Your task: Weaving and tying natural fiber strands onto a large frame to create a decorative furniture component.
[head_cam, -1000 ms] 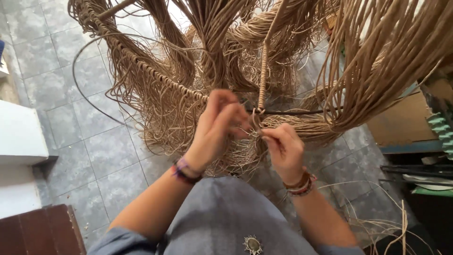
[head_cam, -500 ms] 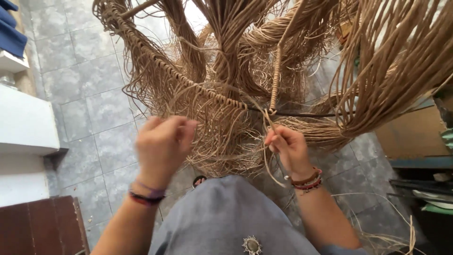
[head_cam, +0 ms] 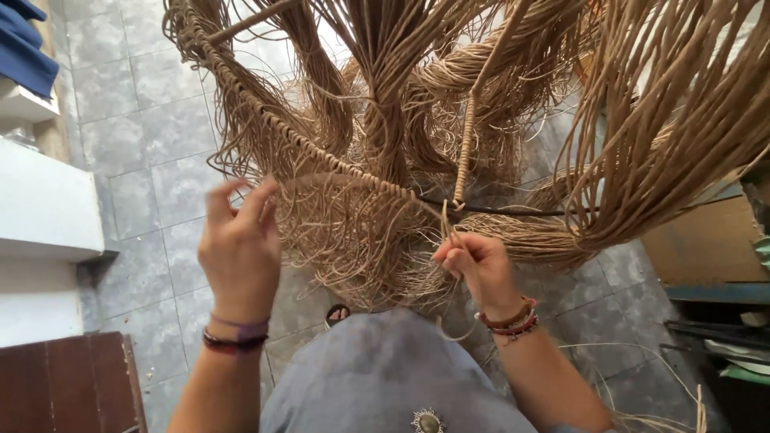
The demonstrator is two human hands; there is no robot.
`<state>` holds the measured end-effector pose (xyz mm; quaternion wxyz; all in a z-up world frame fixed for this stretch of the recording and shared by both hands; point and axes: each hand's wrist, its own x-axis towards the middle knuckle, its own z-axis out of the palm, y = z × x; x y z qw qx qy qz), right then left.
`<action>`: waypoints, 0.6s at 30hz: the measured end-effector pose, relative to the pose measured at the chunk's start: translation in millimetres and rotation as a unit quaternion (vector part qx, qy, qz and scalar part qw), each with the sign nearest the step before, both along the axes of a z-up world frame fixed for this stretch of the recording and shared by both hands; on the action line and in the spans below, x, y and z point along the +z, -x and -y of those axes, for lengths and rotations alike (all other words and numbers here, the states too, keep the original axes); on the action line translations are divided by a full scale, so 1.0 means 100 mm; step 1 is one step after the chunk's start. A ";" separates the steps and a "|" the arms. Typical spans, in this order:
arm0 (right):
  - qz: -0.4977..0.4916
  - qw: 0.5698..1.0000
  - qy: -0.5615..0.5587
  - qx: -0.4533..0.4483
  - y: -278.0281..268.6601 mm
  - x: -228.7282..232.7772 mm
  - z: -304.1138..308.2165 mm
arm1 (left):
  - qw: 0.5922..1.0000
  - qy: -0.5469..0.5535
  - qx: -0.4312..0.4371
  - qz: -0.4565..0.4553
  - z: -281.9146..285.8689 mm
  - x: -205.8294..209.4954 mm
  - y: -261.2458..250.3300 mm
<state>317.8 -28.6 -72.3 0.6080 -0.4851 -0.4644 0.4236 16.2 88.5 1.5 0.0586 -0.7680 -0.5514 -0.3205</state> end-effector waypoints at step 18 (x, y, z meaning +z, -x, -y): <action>-0.050 0.998 0.016 0.042 0.12 -0.06 -0.13 | 0.970 -0.053 -0.238 0.018 0.37 0.29 -0.93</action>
